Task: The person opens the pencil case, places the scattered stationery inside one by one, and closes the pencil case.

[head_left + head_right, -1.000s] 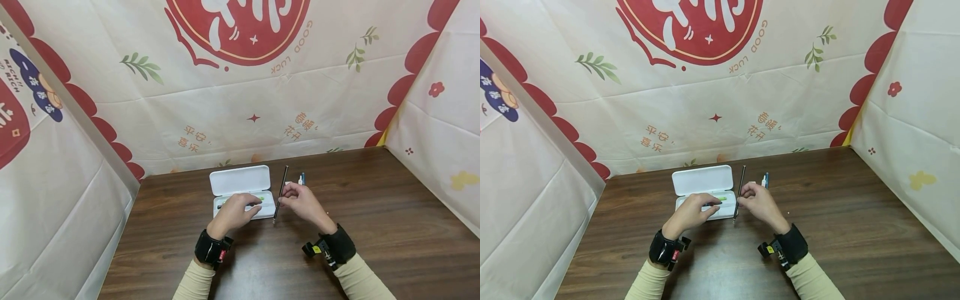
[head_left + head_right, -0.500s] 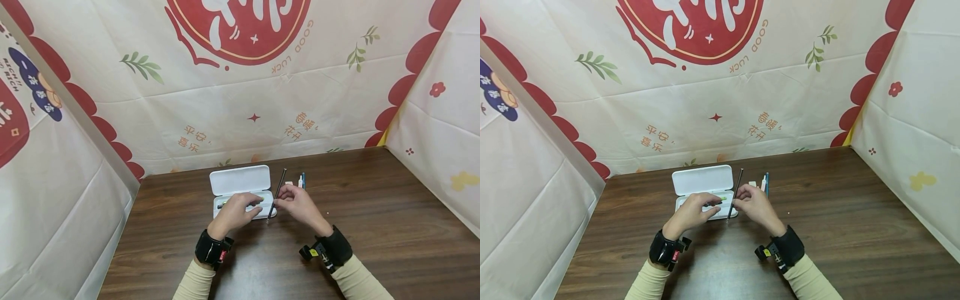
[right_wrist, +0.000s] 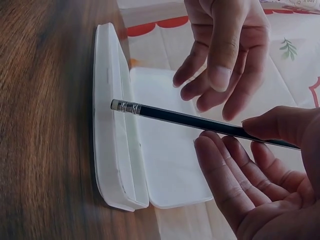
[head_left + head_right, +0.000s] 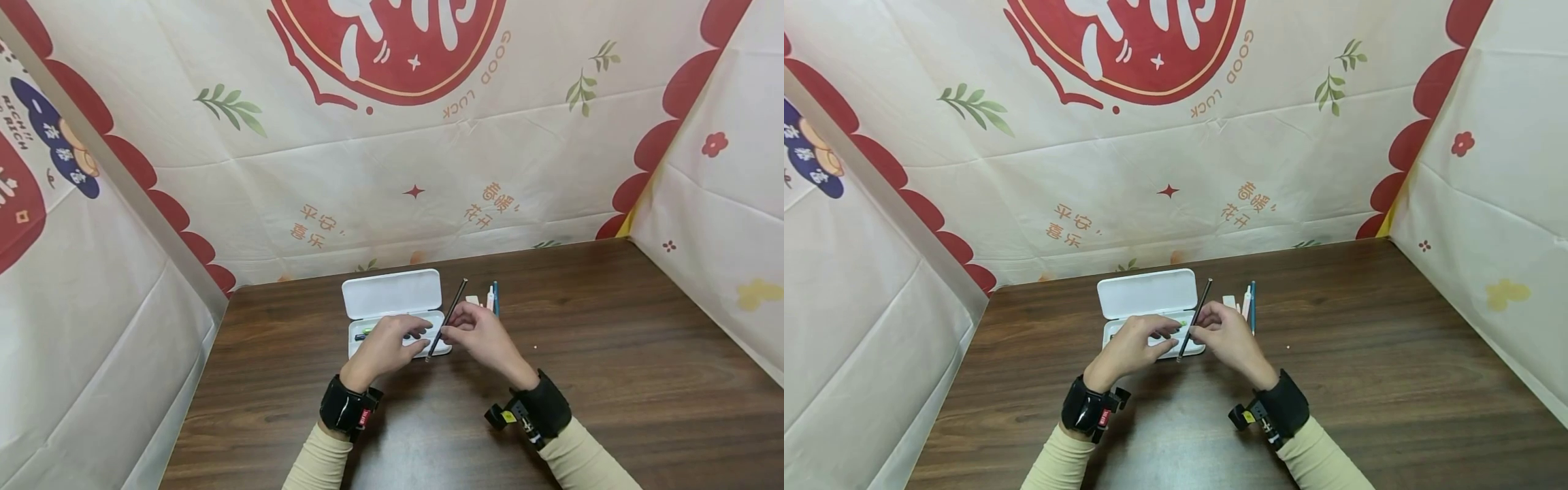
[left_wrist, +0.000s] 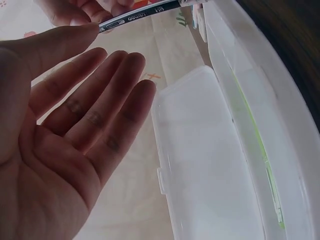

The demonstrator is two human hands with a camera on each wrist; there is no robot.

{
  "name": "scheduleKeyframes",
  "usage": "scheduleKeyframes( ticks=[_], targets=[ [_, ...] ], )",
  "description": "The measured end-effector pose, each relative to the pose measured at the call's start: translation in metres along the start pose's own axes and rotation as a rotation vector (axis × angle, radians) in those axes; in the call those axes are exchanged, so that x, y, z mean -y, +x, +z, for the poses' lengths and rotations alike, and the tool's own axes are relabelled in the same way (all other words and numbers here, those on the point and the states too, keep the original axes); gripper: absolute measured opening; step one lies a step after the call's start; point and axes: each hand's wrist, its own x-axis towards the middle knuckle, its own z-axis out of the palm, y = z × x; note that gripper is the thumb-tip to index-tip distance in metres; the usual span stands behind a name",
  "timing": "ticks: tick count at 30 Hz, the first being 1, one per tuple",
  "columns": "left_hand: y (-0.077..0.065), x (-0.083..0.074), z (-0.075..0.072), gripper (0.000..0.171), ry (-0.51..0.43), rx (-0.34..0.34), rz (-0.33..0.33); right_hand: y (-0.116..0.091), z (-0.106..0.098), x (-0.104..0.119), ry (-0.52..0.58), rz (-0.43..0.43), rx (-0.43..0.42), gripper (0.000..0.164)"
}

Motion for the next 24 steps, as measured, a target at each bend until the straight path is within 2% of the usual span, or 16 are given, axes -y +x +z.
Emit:
scheduleKeyframes(
  ticks=[24],
  targets=[
    [0.0020,0.0000,0.0036,0.016,-0.021,-0.043,0.028,0.0003,0.0092,-0.0016,0.074,0.006,-0.003,0.016]
  ],
)
